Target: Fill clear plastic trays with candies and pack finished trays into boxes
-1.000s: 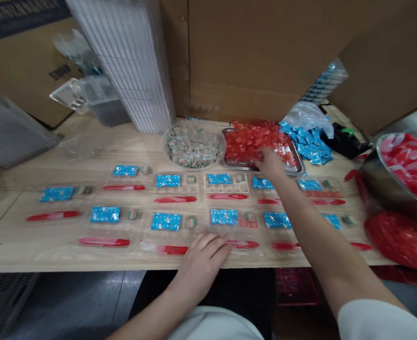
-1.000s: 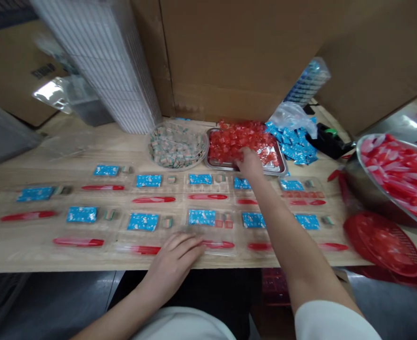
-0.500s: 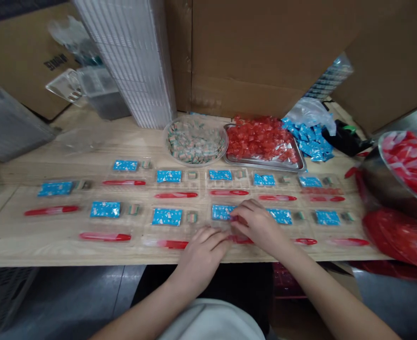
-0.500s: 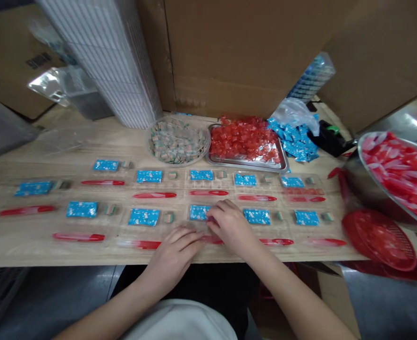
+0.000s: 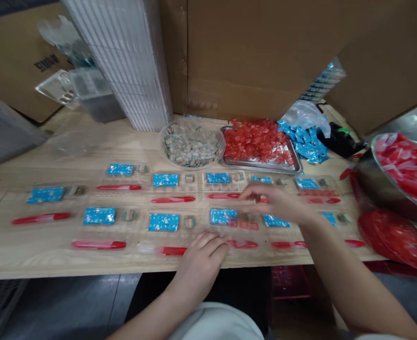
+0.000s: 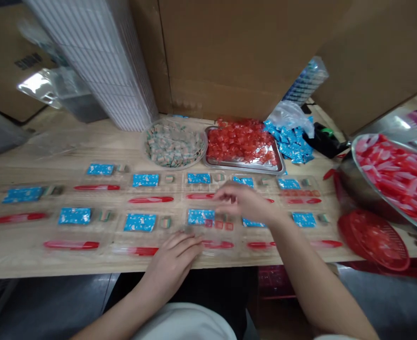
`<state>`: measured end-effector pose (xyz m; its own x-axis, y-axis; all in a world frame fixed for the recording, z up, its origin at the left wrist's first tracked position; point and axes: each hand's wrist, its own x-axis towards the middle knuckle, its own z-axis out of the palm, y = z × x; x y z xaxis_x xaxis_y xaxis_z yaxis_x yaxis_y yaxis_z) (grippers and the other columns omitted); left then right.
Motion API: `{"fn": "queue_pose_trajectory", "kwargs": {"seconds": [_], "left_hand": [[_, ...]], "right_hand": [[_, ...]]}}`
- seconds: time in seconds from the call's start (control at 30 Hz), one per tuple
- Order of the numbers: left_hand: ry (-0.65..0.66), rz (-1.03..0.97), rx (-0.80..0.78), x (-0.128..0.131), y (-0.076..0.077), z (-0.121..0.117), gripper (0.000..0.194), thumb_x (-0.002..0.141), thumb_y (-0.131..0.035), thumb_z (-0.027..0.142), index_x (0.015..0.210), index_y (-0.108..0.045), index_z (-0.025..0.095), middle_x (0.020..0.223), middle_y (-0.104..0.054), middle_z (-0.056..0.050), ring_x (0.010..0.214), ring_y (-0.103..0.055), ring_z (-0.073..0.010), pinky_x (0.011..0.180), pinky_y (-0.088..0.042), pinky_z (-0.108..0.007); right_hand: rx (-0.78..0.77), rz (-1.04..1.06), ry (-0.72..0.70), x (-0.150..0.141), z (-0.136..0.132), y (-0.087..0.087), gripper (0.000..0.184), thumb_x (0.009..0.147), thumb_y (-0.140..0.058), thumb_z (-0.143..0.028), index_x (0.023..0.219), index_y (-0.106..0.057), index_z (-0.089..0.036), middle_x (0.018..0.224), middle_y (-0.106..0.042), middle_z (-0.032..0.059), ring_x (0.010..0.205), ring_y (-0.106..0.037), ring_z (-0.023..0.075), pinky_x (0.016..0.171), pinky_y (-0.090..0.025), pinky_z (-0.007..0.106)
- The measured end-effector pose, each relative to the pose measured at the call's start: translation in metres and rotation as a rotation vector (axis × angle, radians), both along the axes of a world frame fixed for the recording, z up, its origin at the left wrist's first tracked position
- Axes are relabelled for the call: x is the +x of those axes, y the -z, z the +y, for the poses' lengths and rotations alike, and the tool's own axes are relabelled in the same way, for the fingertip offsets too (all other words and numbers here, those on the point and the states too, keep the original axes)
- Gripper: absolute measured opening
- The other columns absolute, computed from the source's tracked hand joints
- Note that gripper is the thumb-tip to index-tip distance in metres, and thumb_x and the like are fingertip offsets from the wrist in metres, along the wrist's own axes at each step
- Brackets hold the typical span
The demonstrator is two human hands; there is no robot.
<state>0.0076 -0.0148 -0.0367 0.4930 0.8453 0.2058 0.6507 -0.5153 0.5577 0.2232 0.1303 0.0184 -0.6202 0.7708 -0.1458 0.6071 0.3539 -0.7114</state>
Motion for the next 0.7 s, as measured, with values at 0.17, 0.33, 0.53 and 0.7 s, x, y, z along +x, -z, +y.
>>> {"fn": "queue_pose_trajectory", "kwargs": {"seconds": [0.17, 0.33, 0.53, 0.7], "left_hand": [[0.002, 0.0, -0.011, 0.0, 0.0, 0.001, 0.028, 0.083, -0.049, 0.011, 0.107, -0.06, 0.021, 0.113, -0.063, -0.002, 0.104, -0.055, -0.0202, 0.096, -0.043, -0.042], [0.016, 0.019, -0.004, 0.001, 0.002, 0.0, 0.032, 0.083, -0.048, 0.009, 0.111, -0.058, 0.021, 0.116, -0.061, -0.002, 0.107, -0.053, -0.0197, 0.099, -0.04, -0.042], [-0.015, 0.036, 0.022, 0.003, 0.001, 0.0, 0.031, 0.083, -0.047, 0.01, 0.108, -0.06, 0.022, 0.115, -0.063, -0.002, 0.105, -0.055, -0.0204, 0.097, -0.043, -0.044], [-0.008, 0.065, 0.065, 0.003, 0.0, -0.001, 0.031, 0.084, -0.047, 0.012, 0.11, -0.058, 0.023, 0.115, -0.063, -0.001, 0.105, -0.056, -0.0196, 0.097, -0.044, -0.044]], "right_hand": [[0.431, -0.061, 0.014, -0.011, -0.074, 0.032, 0.018, 0.083, -0.055, -0.024, 0.099, -0.064, -0.022, 0.093, -0.064, 0.0061, 0.089, -0.055, 0.0178, 0.079, -0.045, 0.035], [0.818, -0.106, 0.105, -0.016, -0.097, 0.055, 0.022, 0.081, -0.057, -0.014, 0.1, -0.063, -0.021, 0.094, -0.066, 0.0053, 0.09, -0.055, 0.0193, 0.08, -0.043, 0.037], [0.808, 0.017, 0.181, -0.03, -0.1, 0.05, 0.014, 0.082, -0.053, -0.012, 0.093, -0.059, -0.019, 0.089, -0.065, 0.0052, 0.089, -0.055, 0.0184, 0.081, -0.043, 0.035], [0.679, 0.161, 0.683, 0.027, -0.089, 0.014, 0.01, 0.087, -0.042, -0.021, 0.087, -0.052, -0.019, 0.089, -0.062, 0.0073, 0.085, -0.057, 0.0181, 0.075, -0.044, 0.033]]}}
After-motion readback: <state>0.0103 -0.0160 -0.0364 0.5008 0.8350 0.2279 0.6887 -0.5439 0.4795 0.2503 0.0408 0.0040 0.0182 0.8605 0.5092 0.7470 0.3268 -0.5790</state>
